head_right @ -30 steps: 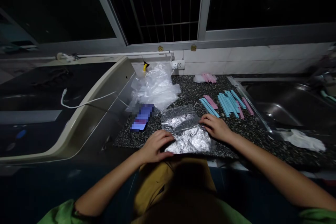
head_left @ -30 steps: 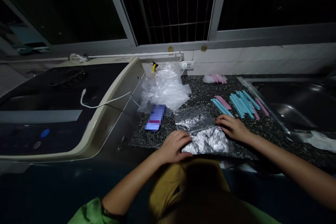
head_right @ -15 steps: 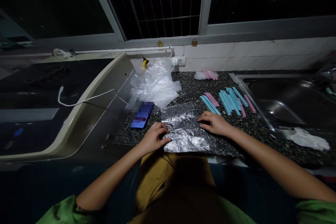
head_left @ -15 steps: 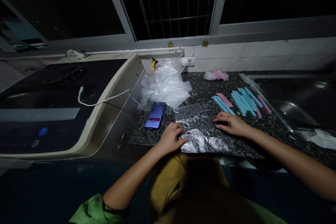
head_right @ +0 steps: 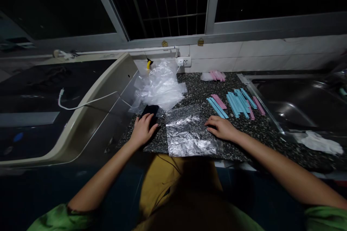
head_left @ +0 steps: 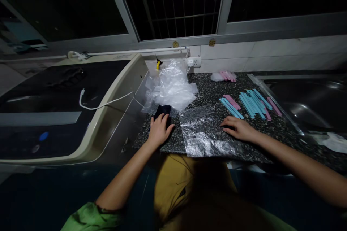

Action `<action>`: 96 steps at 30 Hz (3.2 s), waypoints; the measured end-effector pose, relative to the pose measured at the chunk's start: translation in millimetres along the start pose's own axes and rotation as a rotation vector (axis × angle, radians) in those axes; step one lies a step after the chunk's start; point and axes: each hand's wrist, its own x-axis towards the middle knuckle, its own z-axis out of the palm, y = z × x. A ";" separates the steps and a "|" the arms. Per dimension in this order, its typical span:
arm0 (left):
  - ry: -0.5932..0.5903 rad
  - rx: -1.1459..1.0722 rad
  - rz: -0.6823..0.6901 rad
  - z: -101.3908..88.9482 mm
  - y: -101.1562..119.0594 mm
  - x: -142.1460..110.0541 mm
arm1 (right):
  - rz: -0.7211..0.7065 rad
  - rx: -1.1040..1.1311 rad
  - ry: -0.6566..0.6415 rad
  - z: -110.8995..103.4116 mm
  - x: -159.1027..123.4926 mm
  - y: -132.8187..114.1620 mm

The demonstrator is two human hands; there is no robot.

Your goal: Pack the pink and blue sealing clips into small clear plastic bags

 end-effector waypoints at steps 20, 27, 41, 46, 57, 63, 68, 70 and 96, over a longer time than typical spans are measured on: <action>-0.457 -0.425 0.698 0.1 77.9 -78.1 | -0.029 -0.060 0.014 3.6 7.1 4.8; -0.118 -0.358 0.281 4.2 62.0 -58.1 | -0.032 -0.030 0.006 -0.7 12.1 6.8; -0.144 -0.417 0.136 15.2 56.8 -34.8 | -0.131 0.051 -0.038 -0.8 7.9 7.7; -0.147 -0.378 0.175 18.1 54.1 -33.2 | -0.137 0.064 -0.002 1.2 9.2 5.8; 0.058 -0.522 0.203 -6.6 54.4 0.8 | -0.125 0.112 0.125 -35.1 26.5 -1.5; 0.140 -0.473 0.156 -39.7 52.4 53.6 | -0.124 -0.007 0.269 -68.3 64.2 0.0; 0.288 -0.403 0.279 -69.9 56.4 64.1 | -0.169 -0.101 0.391 -95.9 69.6 -14.8; 0.310 -0.391 0.346 -75.5 59.1 52.6 | -0.188 -0.104 0.419 -98.0 58.8 -22.4; -0.266 -0.554 0.373 -6.3 67.3 -35.3 | -0.134 0.125 -0.114 -30.3 -28.9 -24.0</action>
